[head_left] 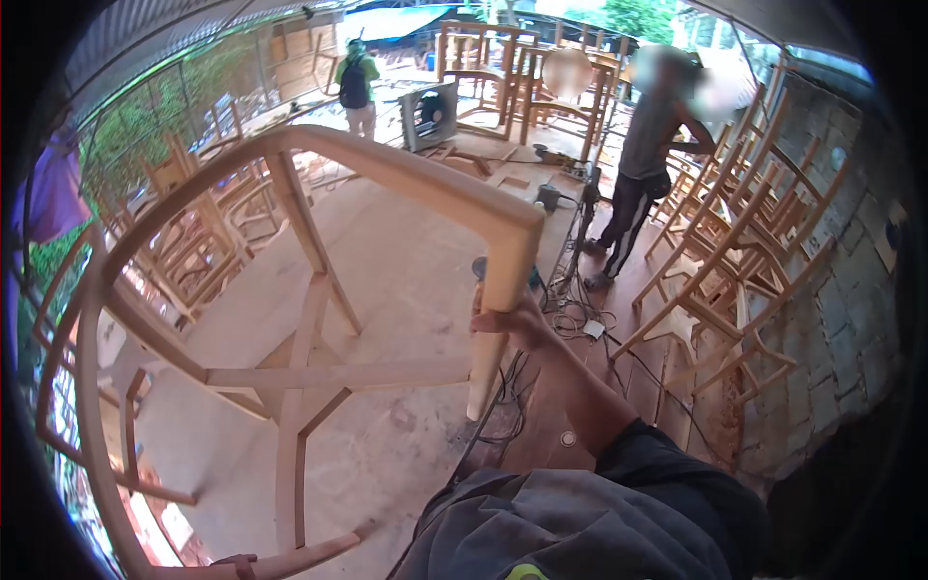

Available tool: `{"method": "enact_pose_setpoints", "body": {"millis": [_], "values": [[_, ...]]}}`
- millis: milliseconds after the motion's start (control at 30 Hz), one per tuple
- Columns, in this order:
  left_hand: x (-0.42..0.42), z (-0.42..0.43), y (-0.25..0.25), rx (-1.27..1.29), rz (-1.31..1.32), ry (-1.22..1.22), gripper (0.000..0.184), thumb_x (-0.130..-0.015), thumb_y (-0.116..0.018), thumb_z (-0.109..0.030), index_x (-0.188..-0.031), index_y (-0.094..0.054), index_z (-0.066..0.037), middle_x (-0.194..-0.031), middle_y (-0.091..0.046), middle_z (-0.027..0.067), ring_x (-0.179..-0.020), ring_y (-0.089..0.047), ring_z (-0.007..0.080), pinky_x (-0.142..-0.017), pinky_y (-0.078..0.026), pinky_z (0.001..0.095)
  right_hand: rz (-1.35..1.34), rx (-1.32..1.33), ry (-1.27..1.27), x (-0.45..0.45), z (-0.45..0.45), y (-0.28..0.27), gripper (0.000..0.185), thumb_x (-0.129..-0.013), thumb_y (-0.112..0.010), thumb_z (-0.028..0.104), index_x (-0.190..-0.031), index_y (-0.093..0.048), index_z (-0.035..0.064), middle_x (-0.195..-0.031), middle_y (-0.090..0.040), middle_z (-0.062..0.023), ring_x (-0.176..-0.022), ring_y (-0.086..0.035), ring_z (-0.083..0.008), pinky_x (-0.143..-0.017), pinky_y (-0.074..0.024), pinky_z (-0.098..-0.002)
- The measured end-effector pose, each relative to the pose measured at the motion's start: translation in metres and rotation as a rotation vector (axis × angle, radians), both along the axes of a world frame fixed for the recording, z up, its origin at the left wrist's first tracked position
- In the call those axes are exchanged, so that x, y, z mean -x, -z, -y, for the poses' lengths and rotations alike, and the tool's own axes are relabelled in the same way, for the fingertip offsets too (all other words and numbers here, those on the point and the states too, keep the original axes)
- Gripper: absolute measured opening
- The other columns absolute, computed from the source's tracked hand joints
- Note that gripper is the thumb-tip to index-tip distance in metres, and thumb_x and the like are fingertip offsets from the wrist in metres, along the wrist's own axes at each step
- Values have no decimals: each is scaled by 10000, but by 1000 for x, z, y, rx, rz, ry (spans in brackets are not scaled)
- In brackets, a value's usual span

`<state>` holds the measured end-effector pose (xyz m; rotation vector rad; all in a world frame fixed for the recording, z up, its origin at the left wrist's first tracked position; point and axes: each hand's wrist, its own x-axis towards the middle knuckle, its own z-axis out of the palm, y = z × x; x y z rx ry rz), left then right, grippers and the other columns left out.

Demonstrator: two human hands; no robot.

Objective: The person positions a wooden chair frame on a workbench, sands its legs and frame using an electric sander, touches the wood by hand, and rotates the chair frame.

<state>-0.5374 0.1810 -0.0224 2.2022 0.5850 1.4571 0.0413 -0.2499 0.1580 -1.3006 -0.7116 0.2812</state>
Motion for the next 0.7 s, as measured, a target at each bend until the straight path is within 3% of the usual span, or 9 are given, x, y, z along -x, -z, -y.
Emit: {"method": "enact_pose_setpoints", "body": {"millis": [167,200,267,300,367,433,500,633,700], "values": [[-101,159,-157,298,331,-416,470,-767,-795,-329,-1009,-648,46,-889,-672,129,-762,-626,237,-729,-550,376,-16,-4,20,18,2,-13,222,-662,-806,101,-793,-647,19,-748,-649,-48,-685,-634,-142,-638,-507,-296],[-121,174,-177,225,333,-587,698,-726,-857,-352,-1164,-536,87,-1101,-626,191,-924,-617,270,-868,-529,412,-15,-20,61,18,0,-10,216,-670,-804,99,-796,-647,21,-747,-650,-47,-685,-632,-137,-637,-504,-292],[-117,158,-157,-429,218,-982,917,-726,-869,-443,-1300,-391,89,-1272,-498,210,-1067,-567,303,-952,-490,440,23,-33,94,19,-3,3,183,-713,-791,100,-794,-648,18,-745,-651,-41,-686,-630,-128,-634,-500,-279],[-135,170,-171,-425,311,-988,1040,-709,-864,-532,-1337,-324,96,-1307,-403,191,-1150,-511,311,-994,-462,430,39,-36,110,20,-4,9,167,-735,-782,100,-799,-651,18,-745,-651,-36,-688,-629,-122,-629,-499,-276],[-166,178,-197,-711,539,-634,434,-805,-799,-99,-1104,-512,31,-970,-618,183,-908,-633,281,-880,-526,409,86,26,162,27,-1,17,136,-783,-758,100,-794,-650,18,-739,-650,-23,-687,-625,-108,-624,-496,-277],[-206,163,-190,-792,627,-487,438,-825,-768,-50,-1160,-498,36,-1204,-549,219,-1163,-550,358,-1027,-450,478,35,27,235,36,-3,27,140,-785,-757,105,-777,-644,23,-726,-643,-18,-677,-620,-105,-622,-496,-284],[-247,148,-194,-636,452,-447,402,-858,-715,-50,-1186,-502,42,-1243,-543,219,-1211,-528,342,-1031,-437,456,72,0,223,28,-2,56,152,-783,-763,118,-768,-642,28,-715,-634,-16,-670,-620,-113,-624,-498,-287],[-321,80,-245,-348,254,-205,424,-869,-684,-102,-1233,-523,45,-1166,-582,165,-1119,-574,295,-1020,-435,424,73,24,231,35,-4,88,153,-784,-757,129,-765,-645,26,-707,-648,-32,-657,-632,-125,-594,-500,-297],[-370,33,-254,98,539,293,409,-867,-694,-83,-1225,-523,15,-1185,-567,120,-1113,-575,242,-989,-471,372,50,59,239,37,0,101,162,-793,-749,140,-763,-644,20,-702,-659,-44,-644,-639,-127,-574,-500,-302]]}}
